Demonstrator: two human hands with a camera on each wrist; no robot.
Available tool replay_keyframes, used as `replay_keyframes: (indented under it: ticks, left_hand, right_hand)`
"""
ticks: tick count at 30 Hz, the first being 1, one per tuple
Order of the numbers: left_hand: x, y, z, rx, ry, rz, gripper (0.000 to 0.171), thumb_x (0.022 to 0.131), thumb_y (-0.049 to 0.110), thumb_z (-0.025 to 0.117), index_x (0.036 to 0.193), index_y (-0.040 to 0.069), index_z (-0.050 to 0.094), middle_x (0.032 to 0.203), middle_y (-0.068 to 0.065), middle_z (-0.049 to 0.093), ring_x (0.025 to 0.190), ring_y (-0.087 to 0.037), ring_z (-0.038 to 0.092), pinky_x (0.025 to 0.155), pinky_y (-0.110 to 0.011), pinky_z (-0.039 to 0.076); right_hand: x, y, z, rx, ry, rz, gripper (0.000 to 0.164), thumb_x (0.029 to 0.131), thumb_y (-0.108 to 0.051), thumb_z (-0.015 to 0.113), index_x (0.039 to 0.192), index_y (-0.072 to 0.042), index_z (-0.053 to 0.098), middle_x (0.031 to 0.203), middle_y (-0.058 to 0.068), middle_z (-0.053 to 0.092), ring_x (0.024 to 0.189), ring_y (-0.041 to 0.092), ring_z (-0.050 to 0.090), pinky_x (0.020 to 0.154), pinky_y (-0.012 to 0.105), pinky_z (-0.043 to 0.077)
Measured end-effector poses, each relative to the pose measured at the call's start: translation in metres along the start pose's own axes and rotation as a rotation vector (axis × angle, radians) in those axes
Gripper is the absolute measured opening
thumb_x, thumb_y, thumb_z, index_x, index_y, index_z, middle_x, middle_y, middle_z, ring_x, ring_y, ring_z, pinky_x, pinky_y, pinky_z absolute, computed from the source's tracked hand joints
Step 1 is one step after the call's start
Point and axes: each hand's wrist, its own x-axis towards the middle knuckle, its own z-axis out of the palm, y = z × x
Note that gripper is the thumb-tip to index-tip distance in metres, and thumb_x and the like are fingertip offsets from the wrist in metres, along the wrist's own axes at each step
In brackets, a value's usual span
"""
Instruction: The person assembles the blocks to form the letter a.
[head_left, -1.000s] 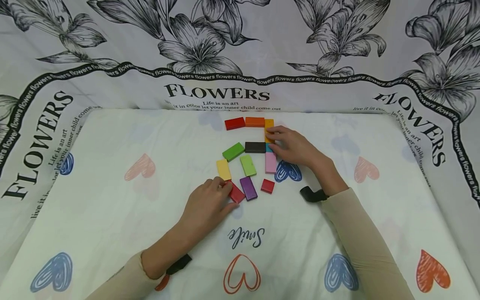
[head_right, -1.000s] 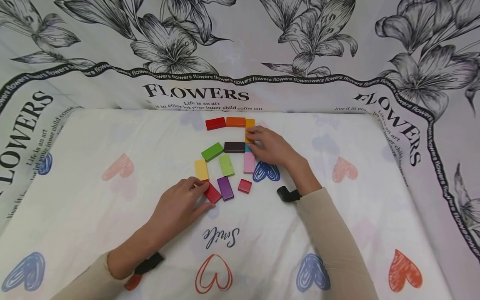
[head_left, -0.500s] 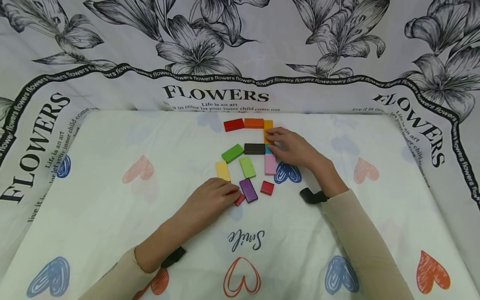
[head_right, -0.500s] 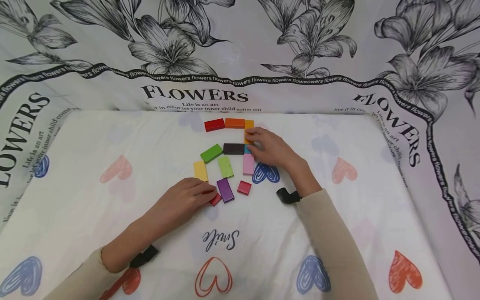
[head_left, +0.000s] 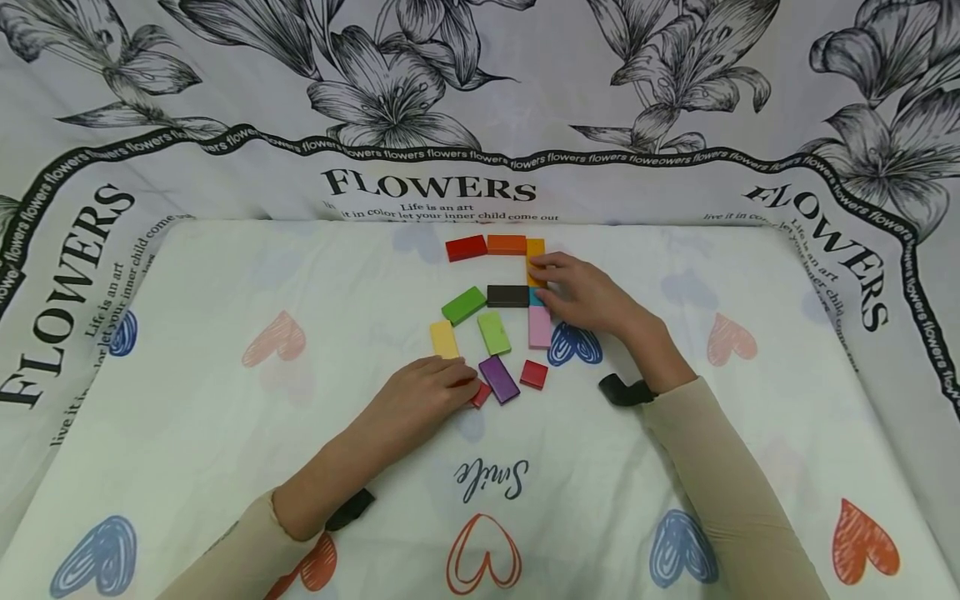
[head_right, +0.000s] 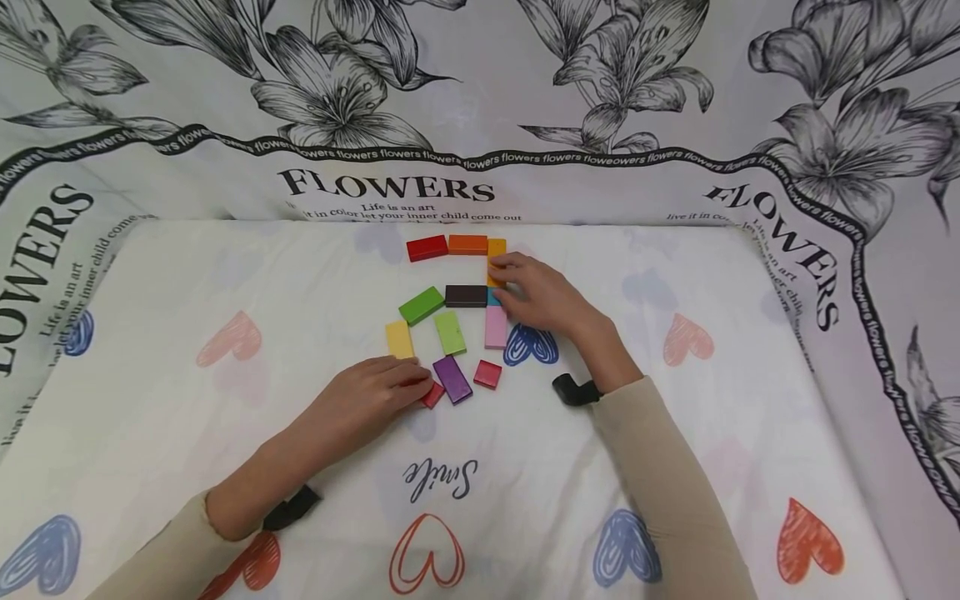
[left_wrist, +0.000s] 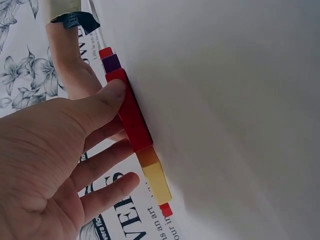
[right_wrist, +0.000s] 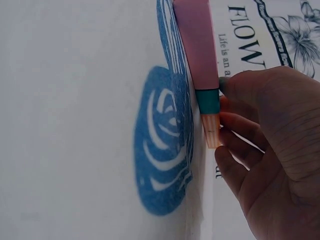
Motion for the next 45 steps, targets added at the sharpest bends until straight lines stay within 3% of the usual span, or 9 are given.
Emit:
replay_keyframes:
  ticks: [6,10,20,26,34,45]
  left_hand:
    - [0.0023,0.0020,0.0016,0.106,0.014,0.010,0.032,0.086,0.015,0.089,0.117,0.014,0.081,0.116,0.000,0.077,0.113,-0.018,0.074,0.099,-0.038,0.062]
    - [0.0039,0.0031,0.0020,0.125,0.016,0.007,0.031,0.086,0.016,0.089,0.115,0.015,0.081,0.116,0.001,0.078,0.112,-0.018,0.075,0.097,-0.037,0.062]
    - [0.0045,0.0060,-0.0005,0.072,-0.017,-0.037,0.033,0.088,0.020,0.087,0.119,0.013,0.080,0.119,-0.001,0.077,0.114,-0.019,0.075,0.097,-0.037,0.062]
    - [0.0023,0.0051,0.0000,-0.010,-0.021,-0.082,0.030,0.094,0.025,0.082,0.122,0.015,0.080,0.122,-0.001,0.077,0.117,-0.019,0.074,0.101,-0.038,0.062]
    - [0.0008,0.0035,-0.0026,-0.097,-0.007,-0.117,0.033,0.092,0.025,0.083,0.124,0.015,0.080,0.124,-0.003,0.077,0.119,-0.021,0.073,0.103,-0.037,0.061]
    - [-0.0015,0.0010,-0.0045,-0.060,-0.002,-0.223,0.029,0.092,0.028,0.084,0.118,0.015,0.081,0.126,-0.009,0.078,0.123,-0.028,0.074,0.112,-0.043,0.056]
  right_hand:
    - [0.0008,-0.0001,-0.0001,0.003,0.000,0.005,0.050,0.105,-0.027,0.066,0.151,-0.008,0.058,0.162,0.008,0.052,0.154,0.031,0.045,0.128,0.051,0.039]
    - [0.0011,0.0000,-0.0002,-0.002,-0.002,0.009,0.050,0.105,-0.027,0.066,0.151,-0.008,0.058,0.162,0.008,0.052,0.155,0.031,0.044,0.128,0.051,0.038]
    - [0.0013,0.0007,-0.0001,0.000,-0.003,0.009,0.051,0.105,-0.027,0.065,0.151,-0.008,0.057,0.162,0.008,0.052,0.155,0.031,0.044,0.128,0.051,0.038]
    - [0.0011,0.0005,0.0004,0.010,-0.002,0.011,0.050,0.105,-0.027,0.065,0.151,-0.009,0.057,0.162,0.008,0.052,0.155,0.030,0.044,0.128,0.051,0.038]
    - [0.0011,0.0004,0.0000,0.002,0.001,0.004,0.050,0.105,-0.026,0.065,0.151,-0.008,0.058,0.162,0.009,0.052,0.154,0.031,0.045,0.128,0.051,0.039]
    - [-0.0001,-0.0012,-0.0009,0.002,0.000,-0.002,0.050,0.105,-0.026,0.066,0.151,-0.007,0.058,0.162,0.010,0.052,0.155,0.032,0.044,0.128,0.052,0.038]
